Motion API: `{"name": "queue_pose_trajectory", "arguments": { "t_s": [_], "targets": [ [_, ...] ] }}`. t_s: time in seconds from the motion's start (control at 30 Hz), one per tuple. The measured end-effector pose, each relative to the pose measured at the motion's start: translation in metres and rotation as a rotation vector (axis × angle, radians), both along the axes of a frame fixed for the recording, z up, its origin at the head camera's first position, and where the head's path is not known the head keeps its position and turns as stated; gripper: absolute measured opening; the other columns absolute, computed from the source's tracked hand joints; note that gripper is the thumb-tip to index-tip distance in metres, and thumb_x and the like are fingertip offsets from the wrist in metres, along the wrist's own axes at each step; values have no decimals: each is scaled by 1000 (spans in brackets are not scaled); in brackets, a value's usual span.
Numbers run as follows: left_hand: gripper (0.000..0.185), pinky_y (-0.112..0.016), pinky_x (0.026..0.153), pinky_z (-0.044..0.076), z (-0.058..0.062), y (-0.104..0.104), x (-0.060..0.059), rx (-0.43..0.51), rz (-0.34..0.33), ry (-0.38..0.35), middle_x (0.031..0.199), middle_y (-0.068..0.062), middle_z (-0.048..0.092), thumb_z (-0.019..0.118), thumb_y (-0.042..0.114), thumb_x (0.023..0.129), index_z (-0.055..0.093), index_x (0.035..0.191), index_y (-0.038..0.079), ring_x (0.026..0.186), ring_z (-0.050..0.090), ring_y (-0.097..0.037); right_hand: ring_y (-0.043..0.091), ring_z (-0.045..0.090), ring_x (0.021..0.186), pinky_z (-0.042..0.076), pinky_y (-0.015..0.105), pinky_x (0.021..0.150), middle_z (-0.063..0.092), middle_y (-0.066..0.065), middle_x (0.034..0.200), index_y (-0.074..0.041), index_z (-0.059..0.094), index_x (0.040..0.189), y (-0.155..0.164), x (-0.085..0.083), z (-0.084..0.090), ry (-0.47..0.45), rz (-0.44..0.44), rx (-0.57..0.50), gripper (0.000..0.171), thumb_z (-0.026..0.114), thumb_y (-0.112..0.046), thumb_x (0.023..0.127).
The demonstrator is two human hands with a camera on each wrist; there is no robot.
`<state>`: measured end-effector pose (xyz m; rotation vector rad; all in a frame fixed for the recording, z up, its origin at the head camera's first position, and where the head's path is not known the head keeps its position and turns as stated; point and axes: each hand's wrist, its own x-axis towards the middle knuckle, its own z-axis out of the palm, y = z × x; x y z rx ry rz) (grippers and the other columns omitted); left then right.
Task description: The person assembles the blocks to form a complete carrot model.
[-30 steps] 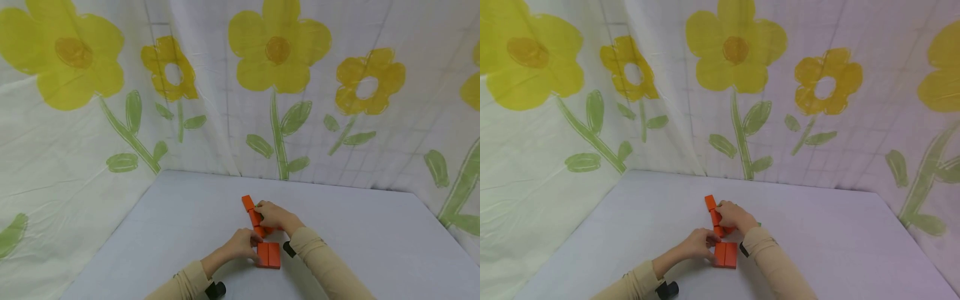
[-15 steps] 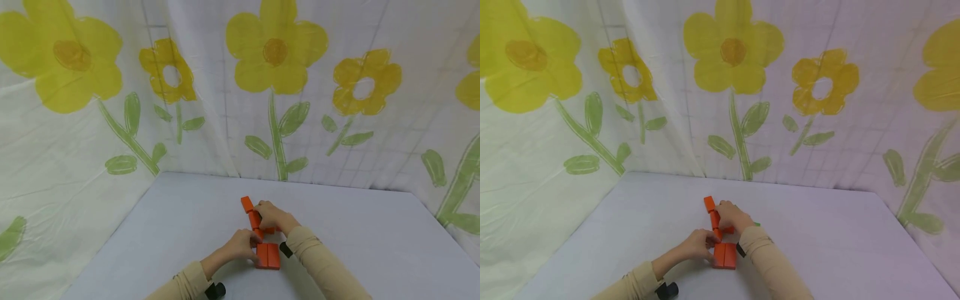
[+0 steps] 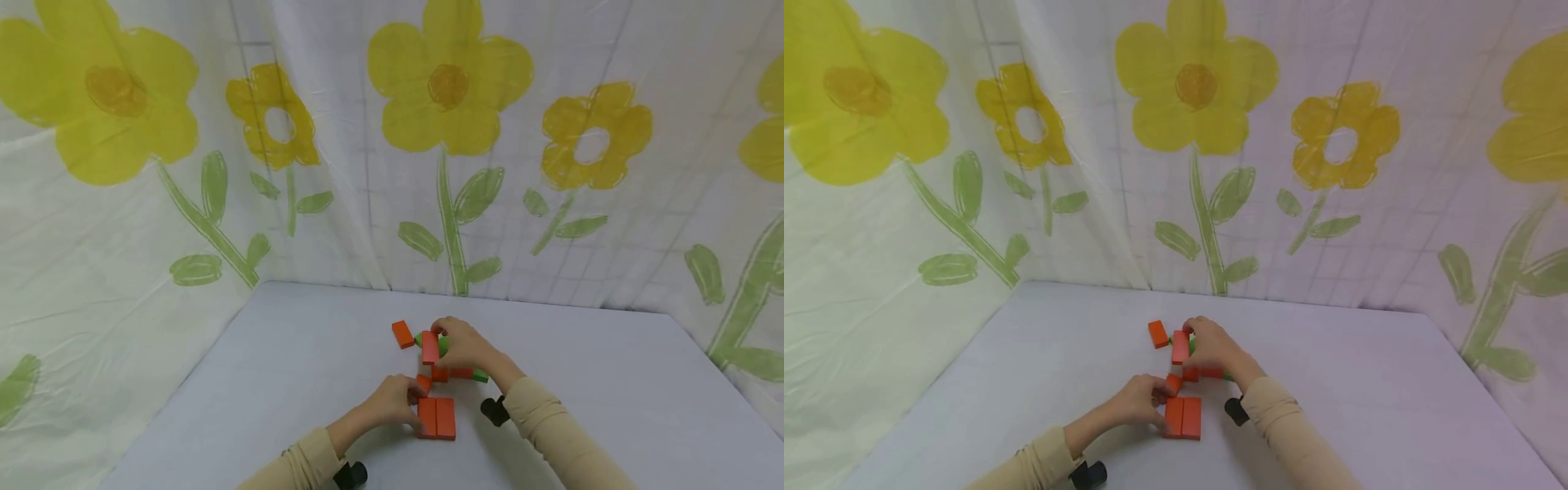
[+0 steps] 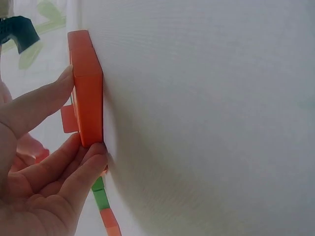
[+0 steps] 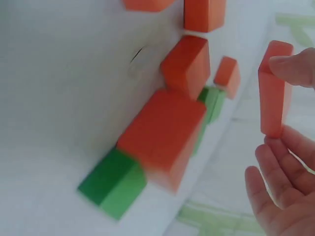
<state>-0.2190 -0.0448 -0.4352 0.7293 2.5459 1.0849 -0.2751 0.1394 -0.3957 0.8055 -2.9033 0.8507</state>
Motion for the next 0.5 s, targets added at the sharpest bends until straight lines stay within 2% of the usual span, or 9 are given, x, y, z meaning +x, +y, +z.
{"name": "queue_pose_trajectory", "arguments": {
  "t_s": [0.23,0.5],
  "targets": [
    [43,-19,64,43,-1,0,0,3,-1,-10,80,3,60,81,13,57,64,94,1,70,52,-7,24,51,88,43,36,73,54,1,93,-5,56,101,29,22,-2,66,-4,15,49,78,-18,60],
    [43,-20,65,44,-1,1,0,-15,11,-18,81,4,60,81,14,58,64,96,2,72,52,-8,23,54,88,45,38,75,57,1,94,-3,56,102,50,53,-11,-33,30,14,53,79,-17,57]
  ]
}}
